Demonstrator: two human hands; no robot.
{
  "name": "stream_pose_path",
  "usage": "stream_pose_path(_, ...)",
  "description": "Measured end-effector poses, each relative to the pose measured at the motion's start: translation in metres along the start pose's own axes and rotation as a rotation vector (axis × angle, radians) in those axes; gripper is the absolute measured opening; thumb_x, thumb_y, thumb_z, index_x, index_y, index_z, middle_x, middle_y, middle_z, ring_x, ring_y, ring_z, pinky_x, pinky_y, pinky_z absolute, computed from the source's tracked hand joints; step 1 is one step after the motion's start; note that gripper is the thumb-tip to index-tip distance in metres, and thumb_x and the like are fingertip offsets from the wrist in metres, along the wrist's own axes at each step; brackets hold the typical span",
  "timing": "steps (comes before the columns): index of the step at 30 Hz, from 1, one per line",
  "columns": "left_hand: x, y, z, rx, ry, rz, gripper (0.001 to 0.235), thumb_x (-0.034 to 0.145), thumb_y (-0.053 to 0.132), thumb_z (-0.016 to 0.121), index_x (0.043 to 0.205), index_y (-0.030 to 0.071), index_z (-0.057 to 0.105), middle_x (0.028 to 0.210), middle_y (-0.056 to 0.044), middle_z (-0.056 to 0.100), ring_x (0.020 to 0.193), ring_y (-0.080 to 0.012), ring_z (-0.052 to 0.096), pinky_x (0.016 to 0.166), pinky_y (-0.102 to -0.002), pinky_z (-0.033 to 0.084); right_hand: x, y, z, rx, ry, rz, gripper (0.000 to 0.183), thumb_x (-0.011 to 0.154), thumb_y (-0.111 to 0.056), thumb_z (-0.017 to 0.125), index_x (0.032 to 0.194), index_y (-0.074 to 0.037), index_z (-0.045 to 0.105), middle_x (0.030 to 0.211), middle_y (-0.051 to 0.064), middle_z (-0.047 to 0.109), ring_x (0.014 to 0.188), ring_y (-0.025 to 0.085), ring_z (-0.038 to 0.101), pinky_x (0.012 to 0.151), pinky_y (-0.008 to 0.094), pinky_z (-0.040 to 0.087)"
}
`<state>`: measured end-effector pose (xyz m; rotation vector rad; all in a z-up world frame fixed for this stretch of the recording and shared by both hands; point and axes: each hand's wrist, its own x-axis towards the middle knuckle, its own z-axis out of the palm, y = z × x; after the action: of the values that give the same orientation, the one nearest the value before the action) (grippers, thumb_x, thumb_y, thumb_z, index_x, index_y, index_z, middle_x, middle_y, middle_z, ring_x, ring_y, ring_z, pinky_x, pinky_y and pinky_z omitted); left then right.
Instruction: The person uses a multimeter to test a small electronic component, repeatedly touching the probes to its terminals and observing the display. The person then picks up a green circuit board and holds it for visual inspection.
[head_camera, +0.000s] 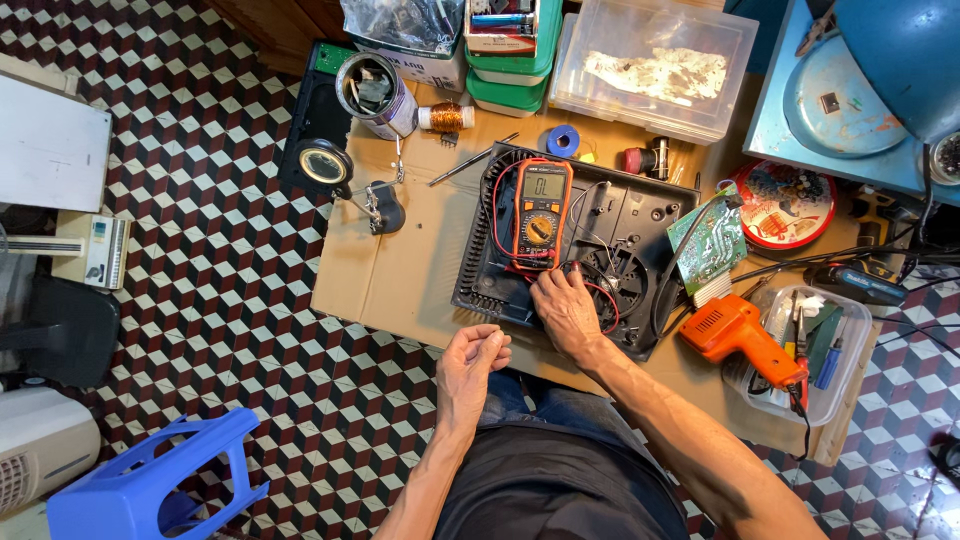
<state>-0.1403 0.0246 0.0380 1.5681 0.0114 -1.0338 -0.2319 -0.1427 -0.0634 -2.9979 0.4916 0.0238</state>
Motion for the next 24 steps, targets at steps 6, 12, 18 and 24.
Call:
stream_pose_path(6,0.003,0.002,0.003,0.005,0.002,-0.009,0.030,0.095,0.022,0.068,0.112,-0.002,0.067,0.097,-0.011,0.076,0.084,-0.0137,0.071,0.079,-0.027,0.060,0.000,0.001,0.001,0.050,-0.027,-0.009,0.018,0.088,-0.012,0.061,0.104,-0.006,0.065,0.105,0.010,0.061,0.105,0.026,0.056,0.105,0.050,0.040)
stream_pose_path(12,0.006,0.002,0.005,-0.030,-0.001,-0.017,0.030,0.095,0.023,0.068,0.113,-0.002,0.066,0.098,-0.011,0.075,0.085,-0.0136,0.071,0.080,-0.027,0.060,0.004,0.002,-0.010,0.200,0.058,0.041,0.020,0.080,-0.011,0.069,0.099,-0.005,0.064,0.096,0.010,0.061,0.095,0.027,0.058,0.096,0.050,0.043)
stream_pose_path(18,0.011,0.003,0.003,-0.026,0.014,0.012,0.030,0.096,0.022,0.068,0.113,-0.003,0.066,0.098,-0.011,0.076,0.084,-0.0144,0.071,0.079,-0.027,0.060,0.044,0.020,-0.025,0.501,0.404,0.377,0.021,0.088,-0.014,0.078,0.099,-0.002,0.065,0.086,0.014,0.059,0.085,0.034,0.058,0.075,0.046,0.047)
stream_pose_path(24,0.017,0.004,-0.002,-0.045,0.037,0.026,0.029,0.095,0.020,0.068,0.112,-0.003,0.067,0.097,-0.012,0.076,0.082,-0.0144,0.071,0.077,-0.027,0.060,0.068,0.028,-0.021,0.539,0.373,0.450,0.019,0.087,-0.015,0.079,0.090,-0.003,0.065,0.088,0.014,0.060,0.087,0.033,0.059,0.075,0.046,0.048)
